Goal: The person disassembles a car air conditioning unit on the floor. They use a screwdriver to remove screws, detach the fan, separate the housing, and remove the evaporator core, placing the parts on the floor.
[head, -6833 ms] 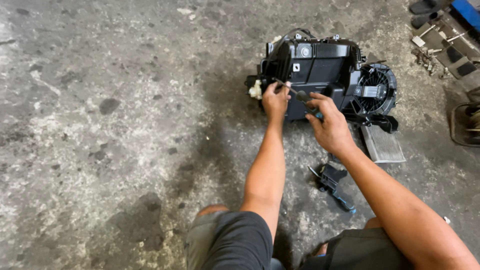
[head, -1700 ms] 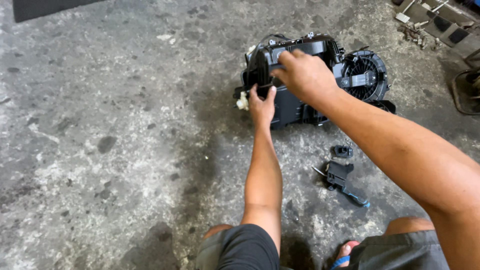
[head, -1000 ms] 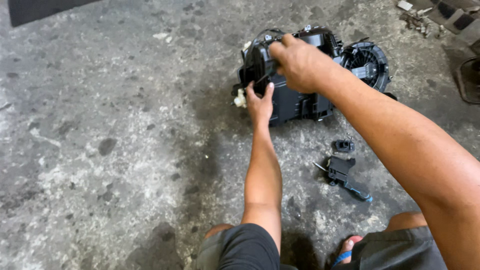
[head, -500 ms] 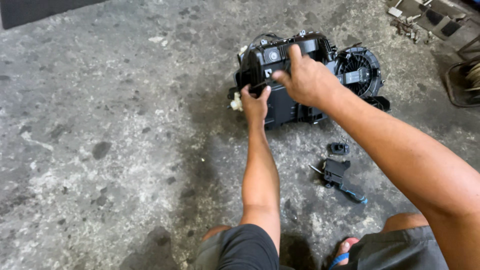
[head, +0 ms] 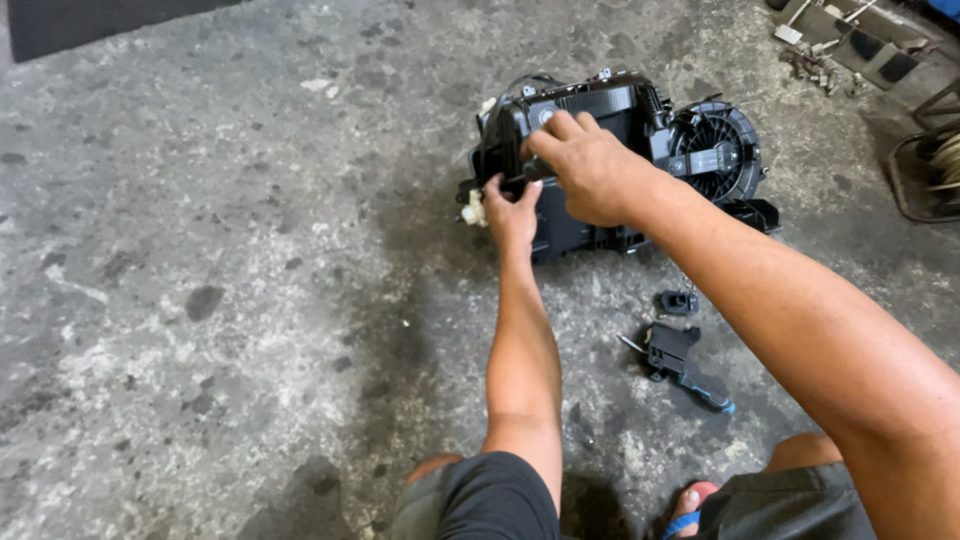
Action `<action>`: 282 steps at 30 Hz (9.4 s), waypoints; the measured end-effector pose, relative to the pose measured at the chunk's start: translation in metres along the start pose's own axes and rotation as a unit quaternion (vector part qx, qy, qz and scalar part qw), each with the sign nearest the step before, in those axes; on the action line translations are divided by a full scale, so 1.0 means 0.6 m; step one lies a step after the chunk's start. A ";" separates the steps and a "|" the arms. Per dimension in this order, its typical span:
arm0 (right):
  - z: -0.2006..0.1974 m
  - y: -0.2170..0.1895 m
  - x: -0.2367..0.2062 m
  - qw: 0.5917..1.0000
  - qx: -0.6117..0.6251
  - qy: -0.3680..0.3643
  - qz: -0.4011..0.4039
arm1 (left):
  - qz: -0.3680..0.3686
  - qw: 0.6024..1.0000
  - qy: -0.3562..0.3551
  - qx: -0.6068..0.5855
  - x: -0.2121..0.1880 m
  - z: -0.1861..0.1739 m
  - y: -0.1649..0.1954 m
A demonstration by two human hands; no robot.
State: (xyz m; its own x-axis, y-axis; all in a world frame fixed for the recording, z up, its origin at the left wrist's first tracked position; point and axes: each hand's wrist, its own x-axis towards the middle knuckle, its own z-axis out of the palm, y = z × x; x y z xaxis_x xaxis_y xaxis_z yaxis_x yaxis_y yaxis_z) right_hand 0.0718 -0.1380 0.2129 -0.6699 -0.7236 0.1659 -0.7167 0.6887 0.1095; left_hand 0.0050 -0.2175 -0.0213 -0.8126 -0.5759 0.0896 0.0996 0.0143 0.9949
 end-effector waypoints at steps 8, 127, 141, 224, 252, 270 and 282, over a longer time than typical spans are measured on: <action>0.016 -0.027 -0.030 0.997 0.042 -0.016 0.065 | 0.016 0.995 -0.018 0.096 0.016 0.000 0.005; 0.199 -0.064 -0.214 0.942 0.165 -0.197 0.216 | -0.431 0.806 -0.073 -0.400 -0.154 -0.053 -0.195; 0.169 -0.071 -0.197 0.932 0.150 -0.189 0.270 | -0.387 0.833 -0.082 -0.386 -0.148 -0.071 -0.214; 0.211 -0.042 -0.195 0.981 0.163 -0.033 0.102 | -0.469 0.798 -0.123 -0.359 -0.149 -0.076 -0.219; 0.189 -0.053 -0.207 0.952 0.152 -0.166 0.208 | -0.429 0.794 -0.138 -0.407 -0.158 -0.060 -0.206; 0.195 -0.051 -0.213 0.950 0.172 -0.158 0.206 | -0.446 0.792 -0.067 -0.412 -0.157 -0.062 -0.190; 0.180 -0.057 -0.210 0.980 0.168 -0.045 0.097 | -0.466 0.764 -0.037 -0.445 -0.151 -0.053 -0.196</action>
State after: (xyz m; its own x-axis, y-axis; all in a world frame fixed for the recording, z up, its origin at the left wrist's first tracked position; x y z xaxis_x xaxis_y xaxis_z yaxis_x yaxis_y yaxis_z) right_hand 0.1599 -0.0752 0.0822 -0.8035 -0.5920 0.0627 -0.5871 0.7708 -0.2474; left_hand 0.0854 -0.1931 -0.1477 -0.7951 0.0513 -0.6043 -0.2178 -0.9541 0.2056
